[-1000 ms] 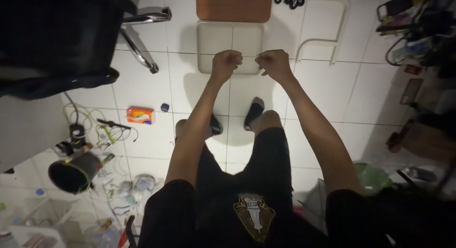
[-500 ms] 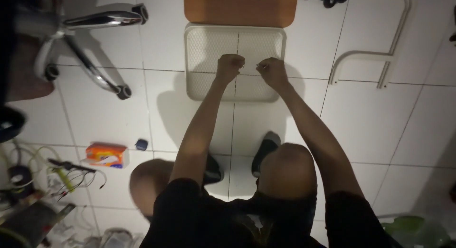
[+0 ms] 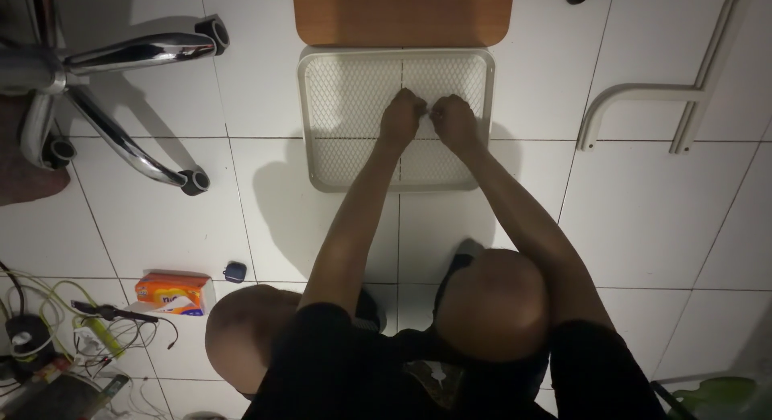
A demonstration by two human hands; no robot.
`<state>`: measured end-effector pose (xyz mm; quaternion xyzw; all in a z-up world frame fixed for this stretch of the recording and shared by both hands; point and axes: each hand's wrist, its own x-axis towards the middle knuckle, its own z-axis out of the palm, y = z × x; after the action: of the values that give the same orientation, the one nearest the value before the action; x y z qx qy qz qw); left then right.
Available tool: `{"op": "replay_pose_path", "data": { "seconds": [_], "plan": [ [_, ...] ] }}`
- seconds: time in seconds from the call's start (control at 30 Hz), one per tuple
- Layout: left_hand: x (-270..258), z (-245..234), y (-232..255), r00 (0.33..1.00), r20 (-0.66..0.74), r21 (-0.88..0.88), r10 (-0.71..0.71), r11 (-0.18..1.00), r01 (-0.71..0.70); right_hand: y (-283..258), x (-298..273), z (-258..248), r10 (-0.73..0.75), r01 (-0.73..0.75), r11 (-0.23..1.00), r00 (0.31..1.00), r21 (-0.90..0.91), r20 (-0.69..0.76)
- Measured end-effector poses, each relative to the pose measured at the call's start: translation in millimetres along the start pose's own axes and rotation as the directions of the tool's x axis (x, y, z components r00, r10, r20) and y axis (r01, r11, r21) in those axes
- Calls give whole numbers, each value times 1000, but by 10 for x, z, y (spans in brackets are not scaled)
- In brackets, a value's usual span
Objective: The person assembles a white plastic shelving unit by hand, using a small wrench to tighten screws and bolts. They attach the side frames to the base, secure the mesh shelves, and position the assembled unit on the floor.
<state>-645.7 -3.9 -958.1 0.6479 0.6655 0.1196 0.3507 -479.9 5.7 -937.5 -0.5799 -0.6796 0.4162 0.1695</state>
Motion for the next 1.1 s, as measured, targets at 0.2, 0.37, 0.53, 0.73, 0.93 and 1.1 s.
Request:
{"op": "replay_pose_path", "data": {
  "seconds": [0.2, 0.37, 0.53, 0.73, 0.93, 1.1],
  "plan": [
    [-106, -104, 45, 1000, -1, -119, -28, 993, 28, -82, -89, -131, 127, -128, 991, 992, 44, 24],
    [-370, -387, 231, 997, -43, -127, -69, 990, 63, -326, -402, -473, 166, -175, 979, 982, 101, 93],
    [-852, -901, 730, 982, -34, -227, -185, 958, 173, -734, -1006, -1071, 142, -180, 928, 980, 325, 138],
    [-1722, -1825, 1967, 991, -133, -408, -13, 912, -43, -1670, -1936, -2028, 254, -272, 788, 961, 553, 110],
    [-2781, -3095, 3427, 960, 33, -489, -277, 834, 258, -3084, -2932, -3230, 240, -257, 642, 962, 722, 129],
    [-3416, -3830, 4813, 970, 115, -416, -215, 876, 244, -4243, -3582, -4480, 312, -317, 668, 941, 673, 134]
  ]
}}
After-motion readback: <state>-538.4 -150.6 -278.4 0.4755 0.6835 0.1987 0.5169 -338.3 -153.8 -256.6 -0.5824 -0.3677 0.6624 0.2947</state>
